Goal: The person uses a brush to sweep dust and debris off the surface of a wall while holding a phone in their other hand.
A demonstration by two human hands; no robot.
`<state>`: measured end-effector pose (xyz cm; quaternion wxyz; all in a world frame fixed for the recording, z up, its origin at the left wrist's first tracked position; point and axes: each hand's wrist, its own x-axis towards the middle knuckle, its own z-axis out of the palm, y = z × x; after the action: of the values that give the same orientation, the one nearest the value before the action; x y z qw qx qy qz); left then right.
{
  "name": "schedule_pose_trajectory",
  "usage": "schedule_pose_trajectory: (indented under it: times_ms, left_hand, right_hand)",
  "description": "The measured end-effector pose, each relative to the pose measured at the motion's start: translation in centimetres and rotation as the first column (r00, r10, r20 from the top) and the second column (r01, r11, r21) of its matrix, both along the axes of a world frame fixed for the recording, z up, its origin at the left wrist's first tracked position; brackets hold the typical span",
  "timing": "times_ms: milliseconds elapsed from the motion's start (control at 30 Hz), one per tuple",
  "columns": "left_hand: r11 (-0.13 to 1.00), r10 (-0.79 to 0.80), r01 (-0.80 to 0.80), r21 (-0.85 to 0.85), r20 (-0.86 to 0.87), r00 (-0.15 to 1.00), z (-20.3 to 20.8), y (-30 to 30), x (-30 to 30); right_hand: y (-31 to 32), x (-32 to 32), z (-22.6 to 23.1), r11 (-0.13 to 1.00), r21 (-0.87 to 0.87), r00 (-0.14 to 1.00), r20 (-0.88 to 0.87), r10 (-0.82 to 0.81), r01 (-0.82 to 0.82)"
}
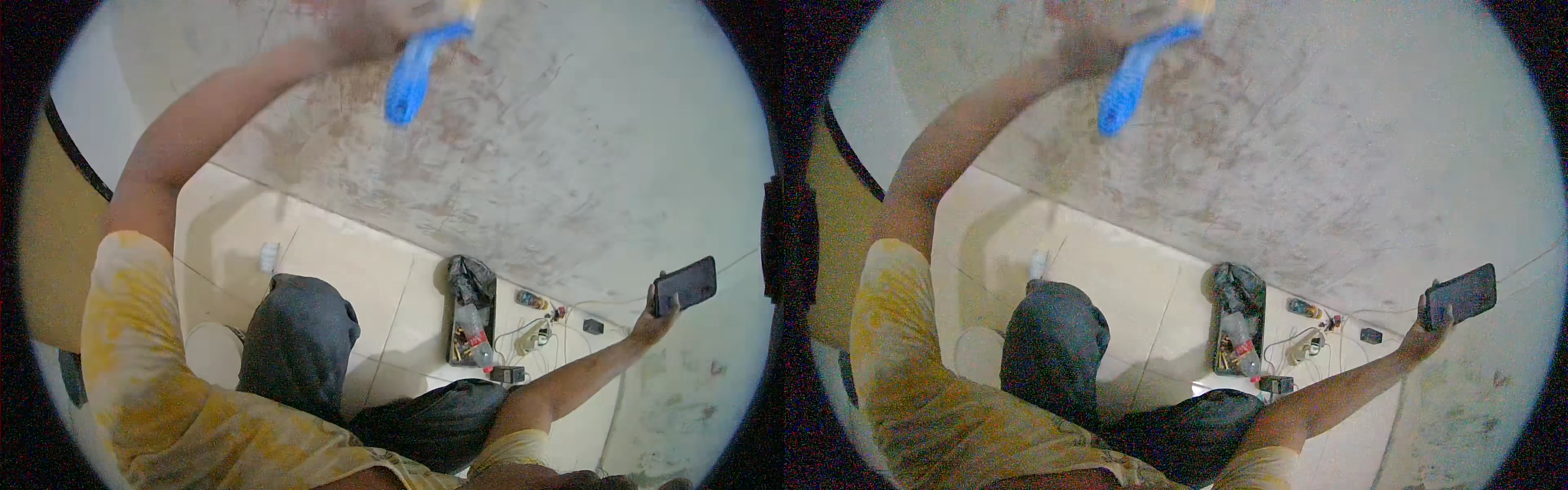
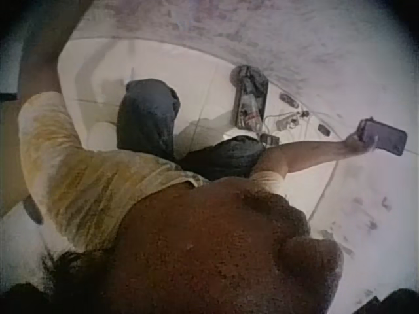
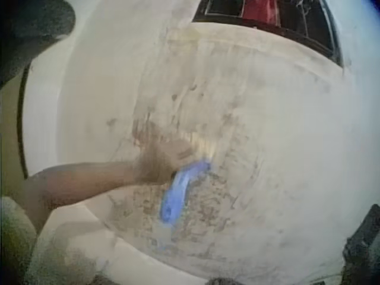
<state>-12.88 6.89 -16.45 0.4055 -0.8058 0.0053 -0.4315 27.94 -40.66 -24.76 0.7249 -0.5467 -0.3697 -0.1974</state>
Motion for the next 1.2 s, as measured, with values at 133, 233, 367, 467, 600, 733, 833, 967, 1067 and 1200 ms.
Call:
schedule_pose_trajectory:
  times_ms: [133, 233, 367, 467, 600, 733, 833, 967, 1067, 1200]
  left_hand:
    - [1.000, -0.024, 0.028, -0.012, 0.230, 0.973, 5.8, -0.9, -0.9]
    - [0.997, 0.063, -0.058, -0.041, 0.142, 0.988, 4.1, 0.0, -0.8]
    - [0.996, 0.077, -0.084, -0.042, -0.135, 0.988, -4.8, 2.9, 0.3]
    - [0.991, 0.126, -0.132, -0.001, -0.301, 0.945, -9.3, 0.5, -0.9]
    - [0.940, -0.037, -0.078, -0.331, -0.327, 0.944, -7.7, 0.3, -0.7]
    - [0.957, -0.088, 0.076, -0.281, -0.031, 0.996, 0.9, -0.5, -0.4]
    - [0.983, -0.068, 0.094, -0.159, 0.164, 0.984, 8.1, -2.3, -1.9]
    - [0.978, -0.133, 0.156, -0.137, 0.159, 0.978, 6.7, -2.6, -0.3]
    - [0.996, -0.054, 0.060, -0.073, 0.083, 0.995, 4.1, -1.6, -0.2]
    - [0.999, 0.005, -0.004, 0.054, -0.015, 1.000, -0.5, 0.4, -0.1]
  right_hand:
    - [0.4, -0.8, 0.7, 0.977, 0.129, 0.962, -0.194, 0.193, -0.170]
    - [1.0, -0.8, 0.7, 0.985, 0.068, 0.974, -0.153, 0.167, -0.159]
    - [0.8, -0.7, 1.3, 0.976, 0.122, 0.953, -0.224, 0.202, -0.178]
    - [0.8, -0.2, 1.3, 0.978, 0.134, 0.952, -0.244, 0.186, -0.157]
    - [1.3, -0.5, 1.2, 0.982, 0.152, 0.948, -0.279, 0.150, -0.111]
    - [0.6, -1.0, 1.7, 0.973, 0.160, 0.938, -0.281, 0.205, -0.165]
    - [2.1, -1.2, 1.7, 0.993, 0.103, 0.940, -0.330, 0.087, -0.056]
    - [1.9, -1.1, 1.6, 0.988, 0.113, 0.943, -0.325, -0.065, 0.107]
    - [1.6, 0.0, 1.0, 0.992, 0.120, 0.957, -0.290, -0.012, 0.049]
    - [1.6, -0.5, 1.1, 0.996, 0.075, 0.978, -0.206, -0.028, 0.044]
